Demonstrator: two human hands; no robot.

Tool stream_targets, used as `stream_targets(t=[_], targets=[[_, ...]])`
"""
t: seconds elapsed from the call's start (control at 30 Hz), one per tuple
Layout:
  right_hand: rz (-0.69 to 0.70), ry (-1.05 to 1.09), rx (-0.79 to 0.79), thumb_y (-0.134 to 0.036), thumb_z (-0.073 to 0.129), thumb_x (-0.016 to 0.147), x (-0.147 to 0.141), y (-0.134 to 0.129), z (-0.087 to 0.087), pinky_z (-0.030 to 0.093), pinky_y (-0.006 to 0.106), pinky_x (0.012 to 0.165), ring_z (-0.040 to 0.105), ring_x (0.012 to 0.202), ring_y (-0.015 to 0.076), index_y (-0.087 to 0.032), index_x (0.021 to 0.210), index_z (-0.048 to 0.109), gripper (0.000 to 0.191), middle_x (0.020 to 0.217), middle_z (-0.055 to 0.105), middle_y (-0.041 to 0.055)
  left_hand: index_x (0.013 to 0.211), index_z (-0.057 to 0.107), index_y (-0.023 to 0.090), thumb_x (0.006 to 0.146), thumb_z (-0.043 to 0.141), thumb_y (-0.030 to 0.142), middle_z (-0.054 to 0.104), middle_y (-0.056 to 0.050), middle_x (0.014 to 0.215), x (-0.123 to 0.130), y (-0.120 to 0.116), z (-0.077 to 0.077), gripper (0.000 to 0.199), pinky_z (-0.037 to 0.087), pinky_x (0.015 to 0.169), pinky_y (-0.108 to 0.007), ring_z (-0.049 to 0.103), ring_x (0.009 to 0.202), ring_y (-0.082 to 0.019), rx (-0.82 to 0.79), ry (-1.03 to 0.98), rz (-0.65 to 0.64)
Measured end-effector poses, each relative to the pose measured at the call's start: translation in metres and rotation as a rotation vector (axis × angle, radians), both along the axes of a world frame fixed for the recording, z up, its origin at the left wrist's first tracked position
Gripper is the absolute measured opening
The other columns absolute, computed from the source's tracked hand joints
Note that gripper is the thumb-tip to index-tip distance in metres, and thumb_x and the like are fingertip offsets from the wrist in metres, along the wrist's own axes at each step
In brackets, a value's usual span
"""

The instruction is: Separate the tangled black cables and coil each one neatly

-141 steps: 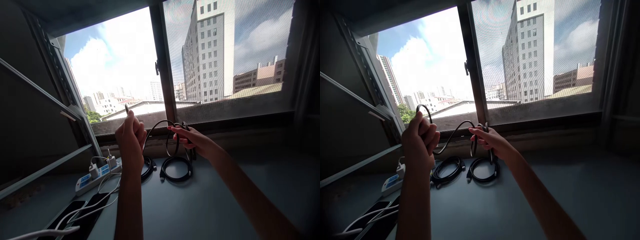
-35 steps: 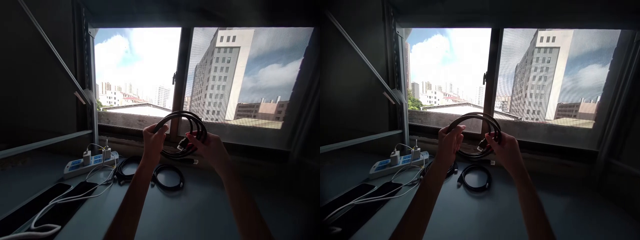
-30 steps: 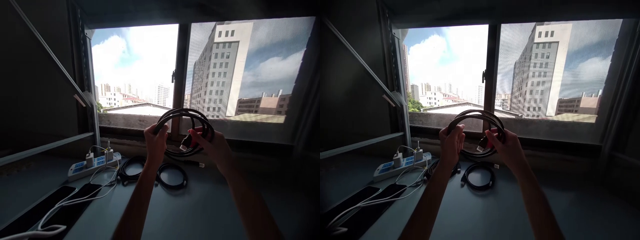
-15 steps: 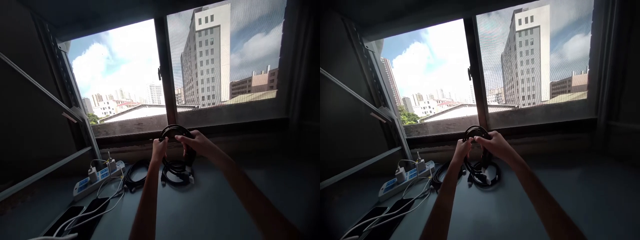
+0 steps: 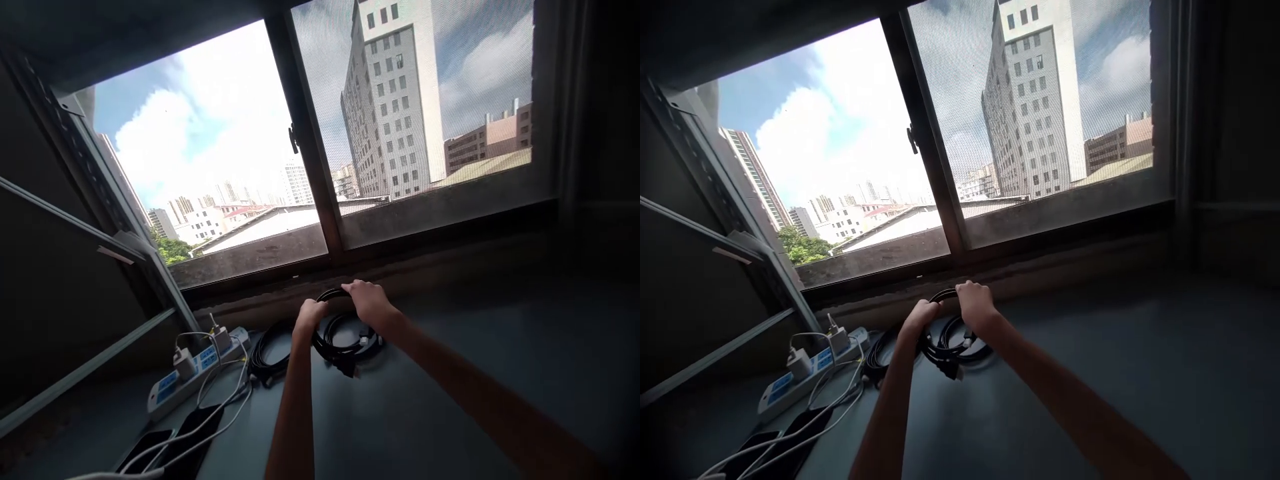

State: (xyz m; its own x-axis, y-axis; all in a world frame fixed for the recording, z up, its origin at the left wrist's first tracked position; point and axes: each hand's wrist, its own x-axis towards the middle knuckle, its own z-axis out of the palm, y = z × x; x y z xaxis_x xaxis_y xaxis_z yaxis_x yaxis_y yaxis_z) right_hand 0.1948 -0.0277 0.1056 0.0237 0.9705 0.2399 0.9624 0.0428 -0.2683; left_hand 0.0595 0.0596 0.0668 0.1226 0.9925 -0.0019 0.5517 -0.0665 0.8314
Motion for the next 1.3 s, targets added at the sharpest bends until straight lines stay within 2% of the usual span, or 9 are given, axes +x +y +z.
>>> stream_targets(t=[0.17, 0.4, 0.57, 0.77, 0.83, 0.93, 1.07, 1.2, 1.3], targets=[[0.045, 0.056, -0.108, 0.0, 0.049, 0.082, 0.019, 0.024, -0.023, 0.043, 0.031, 0.087, 0.054, 0.11, 0.0232, -0.022, 0.124, 0.055, 0.048, 0.116, 0.06, 0.0093, 0.047, 0.049, 0.015, 0.065, 0.07, 0.035, 0.042, 0.002, 0.036, -0.003, 0.008, -0.014, 0.034, 0.027, 0.038, -0.022, 0.041, 0.034, -0.01, -0.082, 0.115, -0.008], [0.043, 0.127, -0.17, -0.024, 0.055, 0.089, 0.037, 0.049, -0.057, 0.047, 0.04, 0.088, 0.055, 0.105, 0.0207, -0.017, 0.118, 0.054, 0.03, 0.119, 0.055, 0.0083, 0.078, 0.059, 0.012, 0.064, 0.071, 0.023, 0.065, -0.006, 0.07, 0.0, 0.015, -0.028, 0.021, 0.033, 0.041, -0.019, 0.057, 0.056, -0.014, -0.062, 0.215, 0.014], [0.002, 0.093, -0.22, -0.027, 0.056, 0.088, 0.044, 0.057, -0.066, 0.047, 0.041, 0.086, 0.056, 0.1, 0.0203, -0.015, 0.109, 0.058, 0.024, 0.111, 0.057, 0.0078, 0.089, 0.063, 0.013, 0.064, 0.068, 0.016, 0.065, -0.01, 0.101, 0.003, 0.016, -0.035, 0.026, 0.04, 0.046, -0.017, 0.062, 0.08, -0.018, -0.038, 0.3, 0.003], [0.031, 0.074, -0.265, -0.027, 0.057, 0.088, 0.049, 0.059, -0.068, 0.047, 0.041, 0.086, 0.056, 0.1, 0.02, -0.015, 0.109, 0.058, 0.024, 0.111, 0.057, 0.0075, 0.097, 0.062, 0.014, 0.065, 0.066, 0.015, 0.063, -0.012, 0.105, 0.003, 0.012, -0.026, 0.032, 0.047, 0.067, -0.025, 0.06, 0.095, -0.024, 0.048, 0.429, -0.008], [0.036, 0.071, -0.274, -0.027, 0.057, 0.088, 0.05, 0.06, -0.069, 0.047, 0.04, 0.086, 0.056, 0.099, 0.0199, -0.015, 0.108, 0.058, 0.023, 0.111, 0.058, 0.0073, 0.099, 0.062, 0.016, 0.068, 0.066, 0.02, 0.062, -0.01, 0.105, 0.01, 0.008, -0.018, 0.032, 0.047, 0.073, -0.025, 0.058, 0.098, -0.022, 0.118, 0.451, -0.068], [0.037, 0.071, -0.273, -0.027, 0.057, 0.087, 0.051, 0.061, -0.068, 0.046, 0.041, 0.088, 0.056, 0.101, 0.0202, -0.016, 0.107, 0.059, 0.023, 0.11, 0.058, 0.007, 0.097, 0.064, 0.017, 0.07, 0.064, 0.022, 0.065, -0.005, 0.093, 0.026, -0.001, -0.011, 0.027, 0.047, 0.069, -0.022, 0.061, 0.087, -0.018, 0.136, 0.472, -0.284], [0.034, 0.095, -0.26, -0.025, 0.062, 0.084, 0.053, 0.06, -0.067, 0.046, 0.041, 0.088, 0.056, 0.102, 0.0207, -0.016, 0.107, 0.06, 0.024, 0.11, 0.059, 0.0066, 0.096, 0.065, 0.016, 0.068, 0.062, 0.012, 0.065, 0.0, 0.074, 0.049, -0.012, -0.022, 0.029, 0.047, 0.059, -0.02, 0.062, 0.069, -0.014, 0.041, 0.527, -0.564], [0.026, 0.144, -0.245, -0.023, 0.066, 0.08, 0.057, 0.06, -0.069, 0.046, 0.042, 0.088, 0.057, 0.101, 0.0212, -0.016, 0.105, 0.061, 0.026, 0.106, 0.061, 0.0061, 0.1, 0.063, 0.015, 0.062, 0.059, 0.003, 0.065, -0.003, 0.082, 0.059, -0.015, -0.04, 0.04, 0.048, 0.064, -0.024, 0.061, 0.076, -0.017, 0.078, 0.605, -0.623], [0.033, 0.204, -0.234, -0.024, 0.065, 0.081, 0.061, 0.064, -0.075, 0.047, 0.04, 0.086, 0.058, 0.098, 0.0201, -0.016, 0.103, 0.062, 0.023, 0.104, 0.062, 0.0057, 0.099, 0.061, 0.016, 0.062, 0.06, 0.004, 0.064, -0.005, 0.094, 0.059, -0.013, -0.045, 0.039, 0.047, 0.073, -0.027, 0.059, 0.085, -0.019, 0.174, 0.628, -0.615]])
